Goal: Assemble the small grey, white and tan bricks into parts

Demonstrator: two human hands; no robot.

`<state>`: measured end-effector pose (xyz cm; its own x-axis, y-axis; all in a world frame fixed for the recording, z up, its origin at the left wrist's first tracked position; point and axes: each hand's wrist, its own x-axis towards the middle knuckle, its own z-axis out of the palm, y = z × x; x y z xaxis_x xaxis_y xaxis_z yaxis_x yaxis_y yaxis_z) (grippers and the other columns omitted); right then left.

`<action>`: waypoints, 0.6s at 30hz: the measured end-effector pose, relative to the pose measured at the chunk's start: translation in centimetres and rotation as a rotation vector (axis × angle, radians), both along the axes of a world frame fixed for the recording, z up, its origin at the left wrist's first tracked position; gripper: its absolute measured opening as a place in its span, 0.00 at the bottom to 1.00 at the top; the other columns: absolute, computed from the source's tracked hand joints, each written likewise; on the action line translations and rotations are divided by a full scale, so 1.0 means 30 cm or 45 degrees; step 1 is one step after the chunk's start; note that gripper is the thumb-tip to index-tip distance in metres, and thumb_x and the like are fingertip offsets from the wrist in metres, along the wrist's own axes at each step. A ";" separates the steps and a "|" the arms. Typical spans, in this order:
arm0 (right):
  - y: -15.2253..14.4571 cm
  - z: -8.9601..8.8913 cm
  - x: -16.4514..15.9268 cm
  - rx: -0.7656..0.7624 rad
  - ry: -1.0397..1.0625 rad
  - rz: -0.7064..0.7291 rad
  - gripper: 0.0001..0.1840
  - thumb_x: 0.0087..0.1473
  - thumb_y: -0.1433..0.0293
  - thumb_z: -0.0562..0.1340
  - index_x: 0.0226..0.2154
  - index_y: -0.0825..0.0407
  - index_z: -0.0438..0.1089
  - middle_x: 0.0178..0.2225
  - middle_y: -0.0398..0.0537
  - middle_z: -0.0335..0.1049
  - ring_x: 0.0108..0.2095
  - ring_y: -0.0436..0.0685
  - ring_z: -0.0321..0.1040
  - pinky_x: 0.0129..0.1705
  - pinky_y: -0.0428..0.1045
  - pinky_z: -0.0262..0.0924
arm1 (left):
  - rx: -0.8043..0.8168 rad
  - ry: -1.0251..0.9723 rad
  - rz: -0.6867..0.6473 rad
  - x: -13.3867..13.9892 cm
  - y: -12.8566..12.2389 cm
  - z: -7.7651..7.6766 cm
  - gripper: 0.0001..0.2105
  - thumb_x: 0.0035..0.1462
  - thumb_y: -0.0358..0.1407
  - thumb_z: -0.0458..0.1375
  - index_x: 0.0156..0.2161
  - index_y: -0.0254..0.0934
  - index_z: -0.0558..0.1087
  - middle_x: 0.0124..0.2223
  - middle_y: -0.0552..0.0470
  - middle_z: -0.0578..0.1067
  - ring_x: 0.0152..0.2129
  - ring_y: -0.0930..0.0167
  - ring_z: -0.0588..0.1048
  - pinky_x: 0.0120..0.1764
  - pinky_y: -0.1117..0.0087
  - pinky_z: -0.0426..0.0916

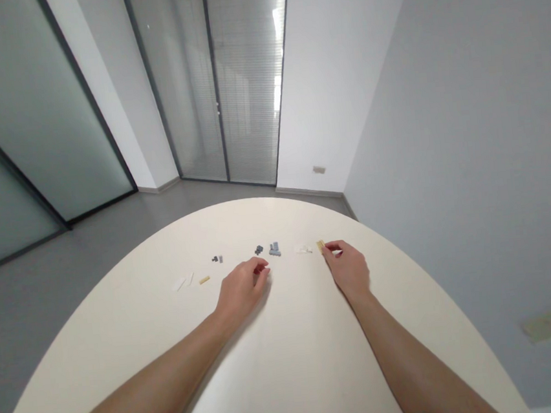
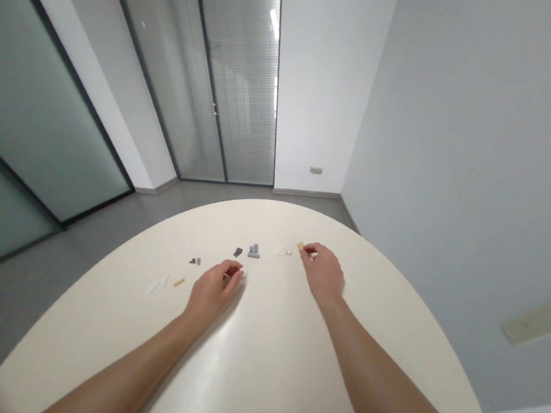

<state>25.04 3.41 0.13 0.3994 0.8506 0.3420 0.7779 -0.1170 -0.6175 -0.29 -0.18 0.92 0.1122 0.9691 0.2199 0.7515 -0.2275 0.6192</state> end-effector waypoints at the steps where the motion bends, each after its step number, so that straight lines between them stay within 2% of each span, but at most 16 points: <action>1: 0.000 0.000 0.000 0.009 -0.003 0.004 0.14 0.56 0.56 0.61 0.36 0.46 0.77 0.33 0.48 0.77 0.32 0.58 0.71 0.30 0.50 0.56 | 0.001 0.001 0.001 0.000 0.000 0.000 0.12 0.64 0.41 0.51 0.45 0.42 0.75 0.42 0.51 0.81 0.38 0.66 0.77 0.37 0.67 0.66; 18: 0.008 -0.017 0.005 0.051 0.001 0.025 0.14 0.55 0.57 0.61 0.36 0.48 0.75 0.36 0.48 0.79 0.32 0.57 0.72 0.31 0.49 0.57 | 0.001 0.009 0.001 -0.001 -0.005 0.002 0.12 0.64 0.40 0.51 0.45 0.42 0.75 0.42 0.50 0.81 0.37 0.66 0.78 0.38 0.66 0.67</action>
<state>25.18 3.67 -0.38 0.3832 0.8438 0.3757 0.7792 -0.0769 -0.6221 -0.33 -0.32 0.99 0.1129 0.9691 0.2195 0.7561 -0.2271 0.6137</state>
